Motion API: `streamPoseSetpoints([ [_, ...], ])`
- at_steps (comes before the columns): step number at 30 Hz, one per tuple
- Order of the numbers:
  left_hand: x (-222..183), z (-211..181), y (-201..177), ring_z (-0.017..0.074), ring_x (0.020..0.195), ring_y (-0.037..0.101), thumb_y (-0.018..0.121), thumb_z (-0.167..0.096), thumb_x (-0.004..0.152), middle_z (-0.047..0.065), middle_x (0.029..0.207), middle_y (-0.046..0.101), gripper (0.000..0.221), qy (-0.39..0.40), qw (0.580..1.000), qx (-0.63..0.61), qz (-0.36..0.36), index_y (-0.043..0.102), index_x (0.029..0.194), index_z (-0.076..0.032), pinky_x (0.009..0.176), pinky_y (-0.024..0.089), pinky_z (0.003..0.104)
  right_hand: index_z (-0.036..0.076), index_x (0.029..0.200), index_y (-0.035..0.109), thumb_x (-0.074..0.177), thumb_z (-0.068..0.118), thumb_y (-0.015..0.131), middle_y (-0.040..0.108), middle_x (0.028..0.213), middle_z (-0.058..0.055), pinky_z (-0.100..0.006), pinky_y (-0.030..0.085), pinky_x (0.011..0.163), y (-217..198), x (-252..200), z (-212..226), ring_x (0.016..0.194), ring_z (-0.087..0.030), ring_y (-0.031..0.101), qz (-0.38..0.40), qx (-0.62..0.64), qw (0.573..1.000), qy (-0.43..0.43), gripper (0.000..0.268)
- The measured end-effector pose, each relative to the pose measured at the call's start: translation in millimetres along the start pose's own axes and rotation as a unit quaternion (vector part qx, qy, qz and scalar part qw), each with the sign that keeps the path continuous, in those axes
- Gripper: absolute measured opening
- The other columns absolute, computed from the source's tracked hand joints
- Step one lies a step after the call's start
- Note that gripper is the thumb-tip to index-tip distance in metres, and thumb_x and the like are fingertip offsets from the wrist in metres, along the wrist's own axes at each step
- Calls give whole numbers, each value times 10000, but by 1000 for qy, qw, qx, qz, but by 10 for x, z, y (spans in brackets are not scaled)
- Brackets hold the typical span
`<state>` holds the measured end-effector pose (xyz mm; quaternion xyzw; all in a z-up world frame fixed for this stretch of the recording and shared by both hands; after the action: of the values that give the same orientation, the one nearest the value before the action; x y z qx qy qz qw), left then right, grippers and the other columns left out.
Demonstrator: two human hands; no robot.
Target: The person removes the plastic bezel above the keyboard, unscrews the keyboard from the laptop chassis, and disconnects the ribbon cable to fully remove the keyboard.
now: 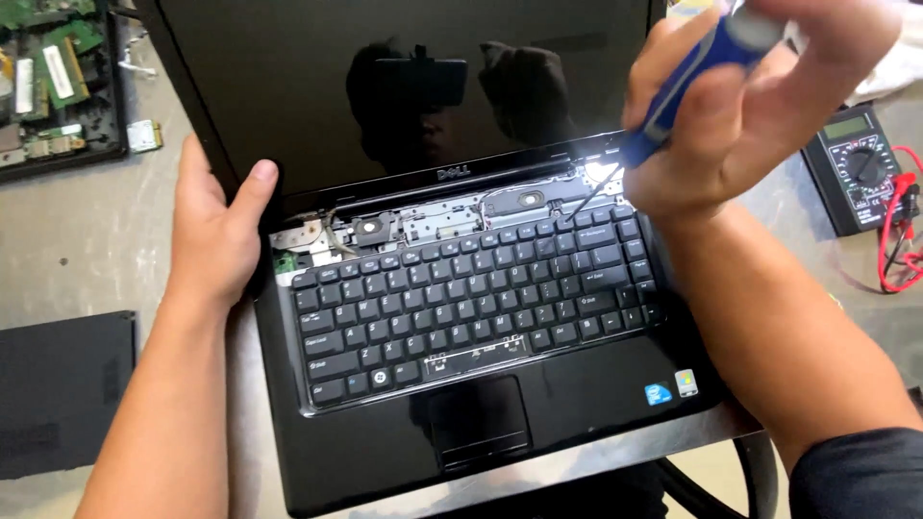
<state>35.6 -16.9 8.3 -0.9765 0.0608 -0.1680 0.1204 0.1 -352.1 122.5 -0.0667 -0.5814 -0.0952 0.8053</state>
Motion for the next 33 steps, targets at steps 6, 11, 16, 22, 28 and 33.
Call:
streamPoseSetpoints([
  [6, -3, -69, 25, 270, 1383, 485, 540, -172, 1087, 174, 1497, 483, 468, -11, 1000, 15, 3, 347, 1482, -15, 1201, 398, 392, 132, 1224, 410, 1073, 307, 480, 307, 580, -207, -381, 228, 474, 43, -15, -52, 401, -328, 416, -40, -30, 999, 9, 241],
  [11, -9, -23, 14, 261, 1366, 486, 544, -164, 1085, 168, 1478, 489, 451, -16, 1000, 22, 0, 352, 1465, -15, 1190, 400, 383, 133, 1242, 406, 1094, 242, 465, 472, 809, -308, -390, 247, 444, -11, -42, -131, 406, -312, 383, 7, 20, 1000, 4, 193],
  [16, -15, -1, 12, 265, 1366, 490, 548, -147, 1083, 180, 1480, 489, 452, -8, 1000, 13, -1, 343, 1464, -16, 1193, 403, 383, 143, 1260, 432, 1097, 230, 461, 523, 847, -339, -388, 240, 451, -14, -55, -157, 416, -323, 398, -6, 15, 1000, -3, 187],
  [22, -11, 9, 13, 260, 1365, 493, 553, -150, 1075, 169, 1485, 491, 462, -10, 1000, 7, 0, 347, 1470, -26, 1196, 401, 382, 114, 1207, 346, 1096, 224, 444, 363, 699, -222, -373, 299, 461, -14, -97, -152, 413, -295, 415, 32, 7, 999, 38, 184],
  [28, -9, 2, 20, 258, 1355, 508, 550, -130, 1060, 162, 1467, 506, 438, -28, 1000, 2, -7, 366, 1444, -28, 1180, 412, 380, 88, 1198, 368, 1101, 253, 477, 386, 874, -234, -371, 286, 452, -5, -115, -157, 414, -287, 421, 15, 16, 999, 33, 221],
  [33, -4, -1, 15, 248, 1354, 505, 564, -166, 1060, 157, 1467, 508, 457, -22, 1000, 2, -4, 367, 1450, -33, 1182, 408, 378, 75, 1220, 378, 1115, 267, 470, 352, 702, -208, -367, 276, 443, -29, -139, -216, 397, -280, 398, 23, 31, 999, 5, 237],
])
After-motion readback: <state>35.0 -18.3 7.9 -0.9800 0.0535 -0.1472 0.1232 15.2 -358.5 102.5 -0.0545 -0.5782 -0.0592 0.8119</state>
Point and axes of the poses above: each hand's wrist, its own x-axis towards the middle knuckle, its own y-axis out of the palm, z = x × y, the point moved 4 cm from there along x, towards the middle knuckle
